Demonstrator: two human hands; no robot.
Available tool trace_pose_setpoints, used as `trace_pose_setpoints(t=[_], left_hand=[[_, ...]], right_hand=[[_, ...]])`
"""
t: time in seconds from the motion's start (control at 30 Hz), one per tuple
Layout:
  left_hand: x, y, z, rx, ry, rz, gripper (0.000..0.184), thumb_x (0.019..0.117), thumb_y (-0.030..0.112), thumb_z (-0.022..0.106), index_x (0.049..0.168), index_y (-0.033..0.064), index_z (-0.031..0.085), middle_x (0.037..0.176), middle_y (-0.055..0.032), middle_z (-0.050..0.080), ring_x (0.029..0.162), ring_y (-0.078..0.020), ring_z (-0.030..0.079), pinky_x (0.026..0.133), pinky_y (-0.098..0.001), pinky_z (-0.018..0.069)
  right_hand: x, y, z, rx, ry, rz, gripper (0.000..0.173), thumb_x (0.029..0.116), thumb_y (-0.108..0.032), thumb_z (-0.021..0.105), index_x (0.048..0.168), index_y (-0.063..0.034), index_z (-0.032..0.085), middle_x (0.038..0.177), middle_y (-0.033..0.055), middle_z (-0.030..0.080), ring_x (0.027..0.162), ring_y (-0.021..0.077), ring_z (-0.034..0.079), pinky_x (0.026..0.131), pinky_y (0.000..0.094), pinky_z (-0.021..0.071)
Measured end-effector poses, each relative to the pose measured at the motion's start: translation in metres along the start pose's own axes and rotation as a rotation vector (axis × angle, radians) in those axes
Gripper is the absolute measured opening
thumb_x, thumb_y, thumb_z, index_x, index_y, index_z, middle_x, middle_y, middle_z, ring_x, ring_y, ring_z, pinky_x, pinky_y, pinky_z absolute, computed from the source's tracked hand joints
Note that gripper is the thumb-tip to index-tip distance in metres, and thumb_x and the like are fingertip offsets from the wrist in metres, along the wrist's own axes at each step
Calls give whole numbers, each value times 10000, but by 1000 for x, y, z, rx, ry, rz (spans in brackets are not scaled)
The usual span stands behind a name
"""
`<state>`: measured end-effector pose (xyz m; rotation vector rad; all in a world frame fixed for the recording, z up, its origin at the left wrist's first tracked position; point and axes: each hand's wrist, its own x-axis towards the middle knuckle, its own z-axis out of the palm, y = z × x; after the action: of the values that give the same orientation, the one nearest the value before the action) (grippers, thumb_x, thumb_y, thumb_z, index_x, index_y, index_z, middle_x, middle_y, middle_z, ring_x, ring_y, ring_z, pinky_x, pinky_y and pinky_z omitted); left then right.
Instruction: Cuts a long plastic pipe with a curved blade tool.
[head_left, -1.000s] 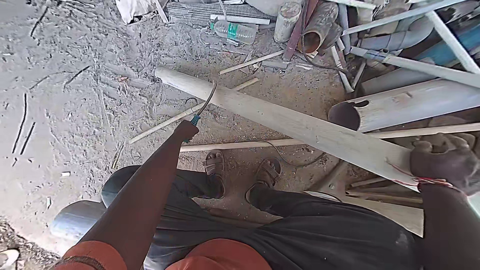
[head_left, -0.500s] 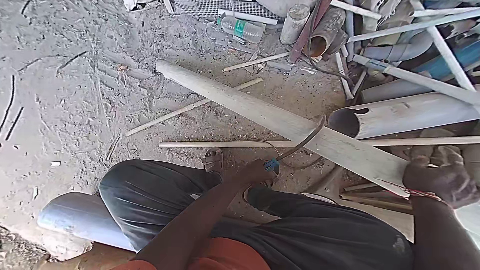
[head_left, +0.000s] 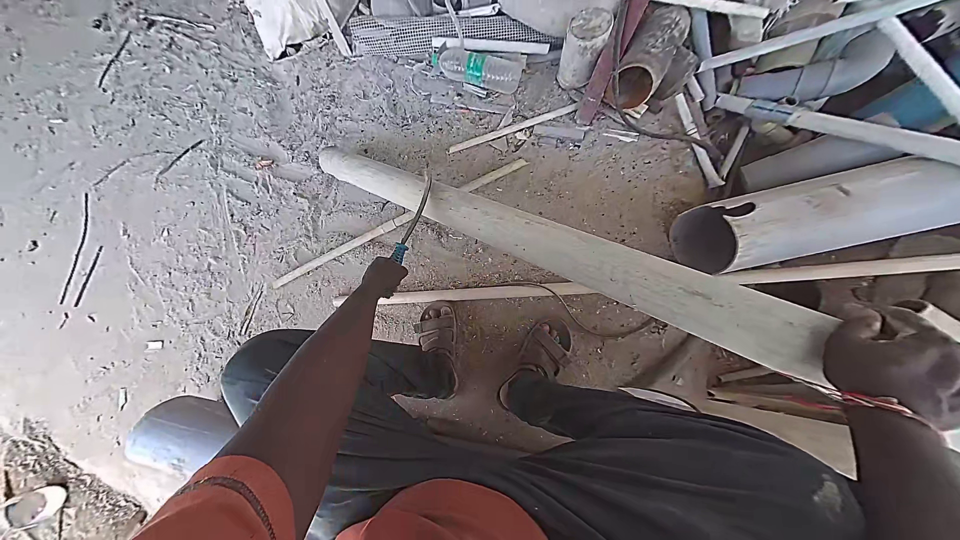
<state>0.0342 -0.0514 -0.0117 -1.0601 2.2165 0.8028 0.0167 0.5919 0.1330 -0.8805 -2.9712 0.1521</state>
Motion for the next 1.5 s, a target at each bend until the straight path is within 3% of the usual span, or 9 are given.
trace_pose_setpoints(t=[0.17,0.27,0.47,0.67,0.9,1.07,1.3,1.4,1.5], left_hand=[[-42,41,63,-830,-369,91,159,1039,192,528,1159,102,581,722,10,520,547,-89,533,543,-261,524],[-47,31,72,-1114,-644,217,300,1044,204,424,1299,164,575,713,45,542,553,-56,563,555,-210,532],[-19,7,69,-924,-257,76,479,1029,465,585,1409,180,517,1023,-87,660,783,-192,652,675,-348,551],[-11,18,49,-951,-51,159,571,961,248,748,1444,118,472,1019,-154,672,633,-204,648,529,-335,557],[-10,40,42,-810,-77,174,444,1090,311,516,1475,108,427,1019,-149,644,722,-234,664,633,-397,584],[-60,60,100,-595,-118,204,480,1020,193,584,1435,15,420,915,-170,644,639,-230,662,628,-409,603],[-156,96,131,-111,-508,591,421,975,187,630,1360,39,549,1157,-196,653,1003,-292,668,882,-494,550],[-126,88,105,94,-379,590,445,961,225,614,1376,69,574,1215,-202,679,1143,-356,661,951,-599,519],[-62,56,84,59,-195,454,326,922,246,641,1197,71,643,1075,-198,703,1034,-379,685,853,-651,529]], right_hand=[[6,2,-1,8,-4,-29,569,1062,-515,353,1340,-107,637,1319,333,610,1280,540,542,1045,781,307],[5,-3,-4,-4,-28,-19,566,1060,-511,363,1339,-96,630,1324,335,605,1280,532,545,1049,775,312],[13,-2,-2,46,-14,-39,510,1071,-444,405,1336,-74,636,1324,330,609,1280,543,541,1037,775,321],[18,-2,0,38,-29,-50,518,1070,-445,413,1361,-70,619,1358,326,588,1294,539,530,1019,775,348],[16,-4,-1,27,-17,-46,516,1059,-452,425,1351,-78,629,1374,311,586,1324,513,519,1064,758,319],[17,-4,-2,17,-21,-32,510,1053,-459,426,1333,-91,643,1385,289,590,1336,490,517,1080,748,310],[19,-25,-16,30,-53,12,465,1048,-409,463,1324,-91,662,1393,268,597,1343,470,521,1075,731,335],[15,-25,-16,-7,-41,40,467,1037,-417,462,1322,-115,674,1401,248,602,1363,445,514,1103,700,333],[21,-11,-6,-49,5,24,498,1027,-483,462,1317,-140,677,1387,244,611,1362,446,515,1110,701,329]])
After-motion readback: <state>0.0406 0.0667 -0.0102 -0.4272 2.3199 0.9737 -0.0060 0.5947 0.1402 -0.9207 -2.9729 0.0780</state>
